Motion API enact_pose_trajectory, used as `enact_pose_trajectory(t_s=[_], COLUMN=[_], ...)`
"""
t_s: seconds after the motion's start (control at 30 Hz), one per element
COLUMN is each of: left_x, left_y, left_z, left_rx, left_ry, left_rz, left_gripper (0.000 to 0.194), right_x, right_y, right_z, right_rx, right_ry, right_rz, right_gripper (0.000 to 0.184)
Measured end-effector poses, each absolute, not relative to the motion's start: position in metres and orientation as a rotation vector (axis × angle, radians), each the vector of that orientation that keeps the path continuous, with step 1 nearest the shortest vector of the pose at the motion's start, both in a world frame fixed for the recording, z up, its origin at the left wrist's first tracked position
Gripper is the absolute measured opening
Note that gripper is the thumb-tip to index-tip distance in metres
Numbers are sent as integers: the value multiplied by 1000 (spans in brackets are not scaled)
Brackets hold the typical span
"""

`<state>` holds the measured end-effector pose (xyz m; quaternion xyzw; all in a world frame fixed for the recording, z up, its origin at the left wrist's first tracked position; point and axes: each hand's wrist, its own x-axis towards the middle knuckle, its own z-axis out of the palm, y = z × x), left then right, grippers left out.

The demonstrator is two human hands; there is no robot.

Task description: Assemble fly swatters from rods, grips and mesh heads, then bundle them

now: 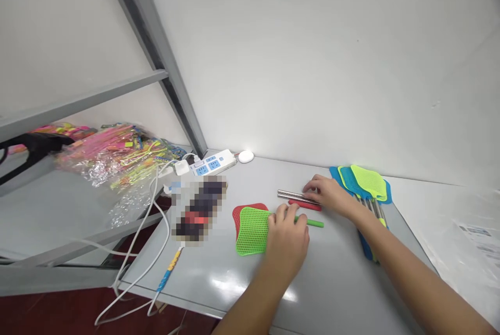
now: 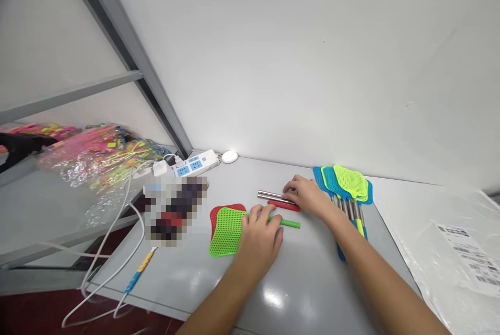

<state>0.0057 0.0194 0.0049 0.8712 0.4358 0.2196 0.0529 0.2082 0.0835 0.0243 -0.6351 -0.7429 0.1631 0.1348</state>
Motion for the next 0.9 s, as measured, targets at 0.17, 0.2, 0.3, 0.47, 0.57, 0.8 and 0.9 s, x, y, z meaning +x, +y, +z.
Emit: enact_pose_trajectory(t_s=[0.17,0.2,0.3,0.47,0.57,0.8,0.9], left_x=[8,8,11,15,10,-19,-19], left_y=[17,16,15,10,1,-22,-29], left_z=[-5,-7,-12,-7,5,15,9], left_rx=[2667,2676,2703,2736,2600,2033,2077], left_ry=[1254,1237,1176,1023,992,1104,1103], left_rz=[609,608,625,657,734,953,980], left_gripper=[11,10,9,13,21,19,18], right_x=[213,212,207,202,208,237,244], right_y=[89,89,89,78,46,-86,-116], right_z=[23,23,22,33,55,76,66], right_rx=[-1821,-1819,-1819,-1886,-1919,-1871,-1834], right_ry=[-2199,-2200,-2198,-2095,-1981,-1795,-1862], right_rz=[583,588,573,456,383,528,516], right_gripper=[16,16,11,10,19,21,23])
